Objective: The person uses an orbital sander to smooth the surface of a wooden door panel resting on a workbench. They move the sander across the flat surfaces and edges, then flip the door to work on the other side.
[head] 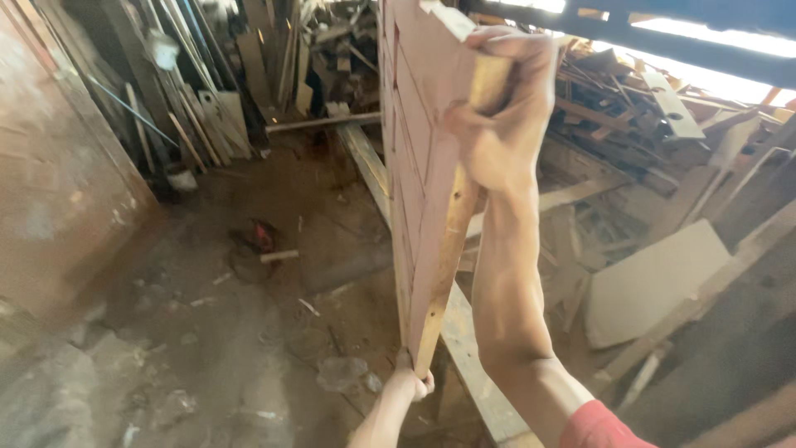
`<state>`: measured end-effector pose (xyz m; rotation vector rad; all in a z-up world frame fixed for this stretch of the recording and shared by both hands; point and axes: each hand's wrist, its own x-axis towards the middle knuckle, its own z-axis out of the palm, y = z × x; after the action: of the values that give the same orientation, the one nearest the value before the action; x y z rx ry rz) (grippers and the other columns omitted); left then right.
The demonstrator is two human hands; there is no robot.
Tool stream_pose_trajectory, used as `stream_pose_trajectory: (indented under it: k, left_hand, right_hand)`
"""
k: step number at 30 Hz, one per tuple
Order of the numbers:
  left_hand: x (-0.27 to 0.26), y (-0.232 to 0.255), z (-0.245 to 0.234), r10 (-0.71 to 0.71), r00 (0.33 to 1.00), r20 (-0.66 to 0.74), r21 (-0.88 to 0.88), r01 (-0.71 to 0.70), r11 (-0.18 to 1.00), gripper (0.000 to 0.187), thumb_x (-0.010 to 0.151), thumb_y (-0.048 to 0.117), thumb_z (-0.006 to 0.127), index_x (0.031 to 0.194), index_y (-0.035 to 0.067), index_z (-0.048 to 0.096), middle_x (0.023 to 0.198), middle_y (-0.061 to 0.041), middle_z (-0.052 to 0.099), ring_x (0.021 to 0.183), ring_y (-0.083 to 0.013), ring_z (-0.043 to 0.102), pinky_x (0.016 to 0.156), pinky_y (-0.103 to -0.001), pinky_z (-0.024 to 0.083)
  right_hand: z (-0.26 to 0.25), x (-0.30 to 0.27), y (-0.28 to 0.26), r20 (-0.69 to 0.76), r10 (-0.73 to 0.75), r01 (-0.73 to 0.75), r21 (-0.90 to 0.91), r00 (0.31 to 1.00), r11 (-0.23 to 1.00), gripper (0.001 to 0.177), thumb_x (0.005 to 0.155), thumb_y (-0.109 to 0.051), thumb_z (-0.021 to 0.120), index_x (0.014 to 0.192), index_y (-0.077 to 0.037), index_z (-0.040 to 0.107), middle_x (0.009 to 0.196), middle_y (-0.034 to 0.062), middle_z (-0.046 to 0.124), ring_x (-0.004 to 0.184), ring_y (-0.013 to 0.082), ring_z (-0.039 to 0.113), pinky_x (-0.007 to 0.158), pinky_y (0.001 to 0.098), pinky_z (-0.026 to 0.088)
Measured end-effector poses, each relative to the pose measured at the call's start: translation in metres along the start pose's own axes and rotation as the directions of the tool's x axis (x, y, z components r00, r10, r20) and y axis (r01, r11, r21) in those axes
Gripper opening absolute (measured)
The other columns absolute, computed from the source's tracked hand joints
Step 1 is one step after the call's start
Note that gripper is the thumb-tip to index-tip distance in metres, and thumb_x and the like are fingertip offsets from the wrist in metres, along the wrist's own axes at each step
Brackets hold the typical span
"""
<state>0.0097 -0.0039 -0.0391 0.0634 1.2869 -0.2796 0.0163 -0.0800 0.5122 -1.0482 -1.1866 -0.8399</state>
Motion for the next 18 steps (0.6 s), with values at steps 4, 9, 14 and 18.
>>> stream_pose_trajectory:
  k: [4,9,14,18]
  left_hand:
    - [0.003,-0.015,0.013,0.021,0.996,0.081,0.003,-0.022,1.0,0.059,0.067,0.065,0.083,0.098,0.018,0.067,0.095,0.001,0.064,0.078,-0.0178,0.06,0.059,-0.031,0.049]
    - [-0.009,-0.04,0.028,0.059,0.998,-0.019,0.023,-0.059,0.998,0.062,0.071,0.068,0.081,0.101,0.016,0.068,0.101,-0.002,0.061,0.075,-0.0178,0.06,0.057,-0.031,0.051]
    - [-0.015,-0.057,0.035,0.072,0.997,0.001,0.003,-0.072,0.997,0.056,0.076,0.066,0.076,0.098,0.015,0.069,0.096,-0.001,0.065,0.071,-0.0164,0.062,0.053,-0.029,0.05]
    - [0.001,-0.067,0.051,0.091,0.993,0.07,0.035,-0.094,0.995,0.058,0.08,0.073,0.066,0.098,0.018,0.066,0.09,0.001,0.064,0.072,-0.0154,0.059,0.053,-0.028,0.047]
  right_hand:
    - [-0.033,-0.003,-0.009,-0.006,-0.014,0.014,0.014,1.0,1.0,0.055,0.072,0.023,0.059,0.119,-0.004,0.048,0.125,0.0105,0.059,0.119,0.0196,0.055,0.114,0.0292,0.04]
    - [-0.065,0.007,-0.006,-0.002,0.033,-0.032,0.109,0.999,0.994,0.057,0.071,0.023,0.061,0.119,-0.005,0.049,0.124,0.0093,0.059,0.119,0.0192,0.054,0.113,0.0294,0.04]
    - [-0.081,0.012,0.002,0.009,0.042,-0.043,0.119,0.999,0.992,0.058,0.069,0.022,0.06,0.119,-0.005,0.049,0.122,0.0077,0.058,0.114,0.0176,0.054,0.108,0.0285,0.042]
    - [-0.094,0.016,0.007,0.015,0.01,-0.012,0.183,1.0,0.983,0.053,0.071,0.023,0.058,0.117,-0.004,0.051,0.116,0.007,0.057,0.104,0.0172,0.053,0.101,0.0269,0.044]
